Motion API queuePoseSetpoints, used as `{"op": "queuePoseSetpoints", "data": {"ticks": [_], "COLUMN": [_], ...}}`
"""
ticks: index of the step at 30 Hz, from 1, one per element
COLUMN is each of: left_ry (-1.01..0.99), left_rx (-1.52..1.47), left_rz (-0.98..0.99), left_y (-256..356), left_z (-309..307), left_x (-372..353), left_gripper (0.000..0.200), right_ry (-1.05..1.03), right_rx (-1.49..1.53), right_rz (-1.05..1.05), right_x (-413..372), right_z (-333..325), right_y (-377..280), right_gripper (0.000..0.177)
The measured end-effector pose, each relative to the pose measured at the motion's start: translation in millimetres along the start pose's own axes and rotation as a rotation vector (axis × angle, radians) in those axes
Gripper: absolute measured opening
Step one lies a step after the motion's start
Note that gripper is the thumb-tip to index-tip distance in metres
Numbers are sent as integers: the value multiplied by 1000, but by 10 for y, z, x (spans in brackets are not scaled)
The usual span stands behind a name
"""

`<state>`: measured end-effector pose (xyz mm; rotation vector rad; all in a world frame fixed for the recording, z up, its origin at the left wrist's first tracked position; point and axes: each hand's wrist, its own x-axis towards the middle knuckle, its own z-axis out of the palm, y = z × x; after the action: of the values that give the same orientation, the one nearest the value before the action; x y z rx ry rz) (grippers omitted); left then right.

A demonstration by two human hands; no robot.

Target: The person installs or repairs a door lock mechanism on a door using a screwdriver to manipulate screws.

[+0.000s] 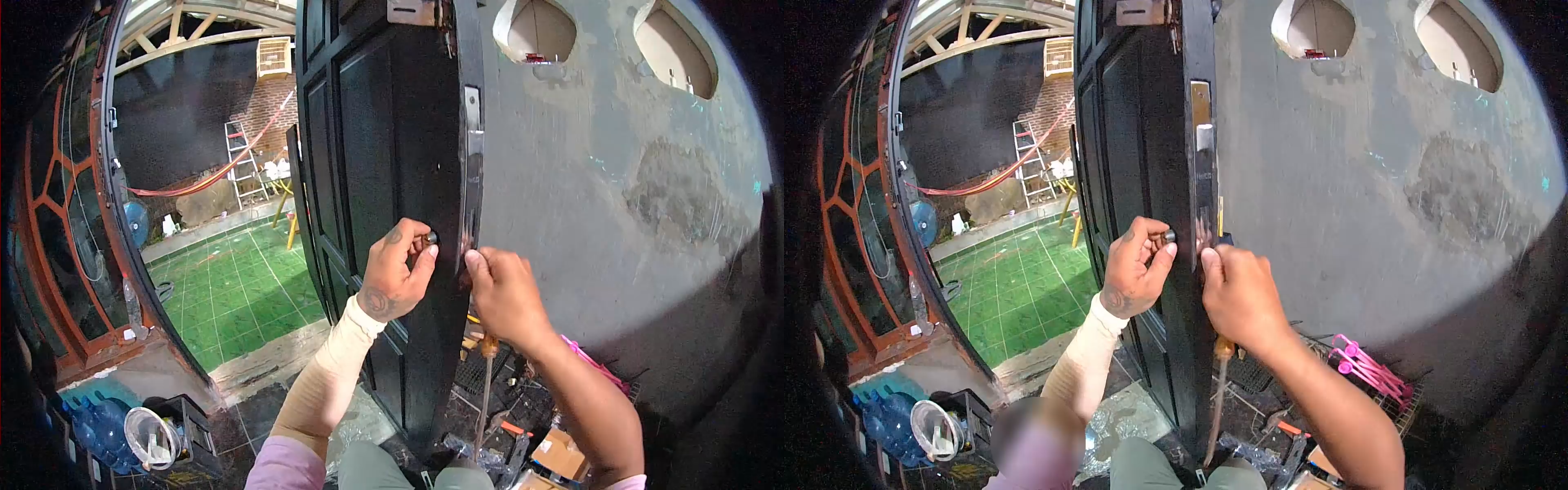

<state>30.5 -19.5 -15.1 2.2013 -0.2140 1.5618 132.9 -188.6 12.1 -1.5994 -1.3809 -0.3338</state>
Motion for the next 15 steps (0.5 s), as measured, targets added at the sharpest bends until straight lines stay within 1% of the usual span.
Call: {"op": "queuePoseSetpoints", "data": {"ticks": [1, 2, 5, 8, 9, 11, 12, 13, 14, 15], "left_ry": [2, 4, 19, 46, 53, 64, 69, 71, 51, 60], "left_rx": [-5, -8, 34, 13, -3, -13, -5, 3, 7, -21], "left_rz": [-9, -15, 18, 33, 18, 13, 21, 28, -26, -24], "left_y": [-3, -2, 51, 32, 14, -2, -7, -8, 19, 13], "left_z": [12, 23, 14, 34, 46, 70, 78, 83, 65, 84], "left_x": [1, 6, 8, 6, -2, -3, 4, 6, 9, 3], "left_gripper": [18, 18, 16, 15, 15, 16, 16, 17, 16, 16], "right_ry": [-9, -19, -107, -115, -104, -71, -183, -177, -173, -169], "right_rx": [-127, -335, -547, -427, -270, 42, 358, 322, 286, 251], "right_rz": [-92, -165, -268, -217, -115, 92, 449, 419, 387, 352], "right_x": [-17, -44, -32, 10, 21, 49, 61, 55, 50, 45], "right_z": [-40, -32, -78, -77, -65, -20, -44, -50, -50, -54], "right_y": [-29, 1, 112, 81, 80, 62, -3, 8, 26, 33], "right_gripper": [31, 27, 22, 25, 27, 33, 45, 46, 46, 47]}}
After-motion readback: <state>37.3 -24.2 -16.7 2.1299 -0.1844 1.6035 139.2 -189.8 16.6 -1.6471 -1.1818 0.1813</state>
